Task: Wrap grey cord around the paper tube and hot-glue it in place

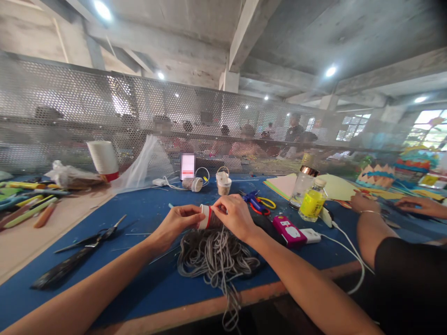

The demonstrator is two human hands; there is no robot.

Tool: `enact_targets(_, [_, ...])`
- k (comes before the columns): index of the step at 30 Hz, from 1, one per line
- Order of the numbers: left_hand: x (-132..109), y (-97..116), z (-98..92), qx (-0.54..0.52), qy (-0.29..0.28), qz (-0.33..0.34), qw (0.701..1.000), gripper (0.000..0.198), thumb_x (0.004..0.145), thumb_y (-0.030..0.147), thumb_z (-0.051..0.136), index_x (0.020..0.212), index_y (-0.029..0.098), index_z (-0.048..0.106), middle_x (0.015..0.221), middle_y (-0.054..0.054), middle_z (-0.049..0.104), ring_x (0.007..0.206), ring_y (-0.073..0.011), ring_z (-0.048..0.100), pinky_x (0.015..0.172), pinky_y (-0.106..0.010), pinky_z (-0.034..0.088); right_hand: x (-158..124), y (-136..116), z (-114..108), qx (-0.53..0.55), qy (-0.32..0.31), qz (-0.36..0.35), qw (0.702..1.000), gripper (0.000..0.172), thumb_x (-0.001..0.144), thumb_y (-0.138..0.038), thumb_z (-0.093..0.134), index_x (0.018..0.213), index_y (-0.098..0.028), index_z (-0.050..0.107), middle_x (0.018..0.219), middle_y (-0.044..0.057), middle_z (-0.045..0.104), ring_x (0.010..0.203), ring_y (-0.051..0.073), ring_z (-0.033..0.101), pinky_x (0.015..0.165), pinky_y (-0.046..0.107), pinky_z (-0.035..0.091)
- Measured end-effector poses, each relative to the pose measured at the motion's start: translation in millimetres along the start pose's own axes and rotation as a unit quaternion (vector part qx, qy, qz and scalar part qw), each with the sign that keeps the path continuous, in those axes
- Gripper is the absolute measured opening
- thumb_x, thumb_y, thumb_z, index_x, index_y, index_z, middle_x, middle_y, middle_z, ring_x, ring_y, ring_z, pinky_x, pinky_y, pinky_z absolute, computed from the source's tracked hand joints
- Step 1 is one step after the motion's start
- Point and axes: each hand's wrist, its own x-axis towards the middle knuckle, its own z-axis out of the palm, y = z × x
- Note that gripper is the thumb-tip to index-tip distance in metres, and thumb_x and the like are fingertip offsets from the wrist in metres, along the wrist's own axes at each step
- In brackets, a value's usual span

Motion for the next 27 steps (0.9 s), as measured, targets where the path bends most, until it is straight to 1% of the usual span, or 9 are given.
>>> enact_targets(11, [-0.2,-0.7,-0.5,0.003,-0.002,0.01,1.0,0.022,0.075,0.036,0.074,0.085,0.016,0.074,0.078,-0.003,0.069,0.068,-0.0139,0.057,0.067,-0.025,0.043,0.2,-0.1,0.0,-0.005,0.002,-0.002,1.0,0.009,0.089,-0.024,0.063,0.081,-0.02,0.061,0.075,-0.002,0.067,0.069,0.011,0.058,0.082,0.028,0.037])
enact_targets(15, [0.5,-0.2,-0.1,0.007,0.005,0.007,1.0,0.023,0.074,0.037,0.075,0.084,0.016,0.073,0.078,-0.003,0.068,0.067,-0.0144,0.057,0.066,-0.025,0.043,0.2,-0.3,0.1,-0.011,0.002,-0.005,1.0,0.009,0.089,-0.024,0.063,0.081,-0.02,0.061,0.075,-0.002,0.067,0.07,0.012,0.059,0.081,0.028,0.038])
enact_targets(27, [-1.3,1.4,0.7,0.014,0.004,0.007,1.0,0.023,0.075,0.037,0.074,0.083,0.015,0.073,0.077,-0.004,0.068,0.068,-0.0148,0.057,0.067,-0.027,0.043,-0.1,0.5,1.6,-0.01,0.004,-0.003,1.0,0.009,0.088,-0.024,0.063,0.081,-0.02,0.061,0.075,-0.002,0.068,0.069,0.012,0.059,0.081,0.028,0.039])
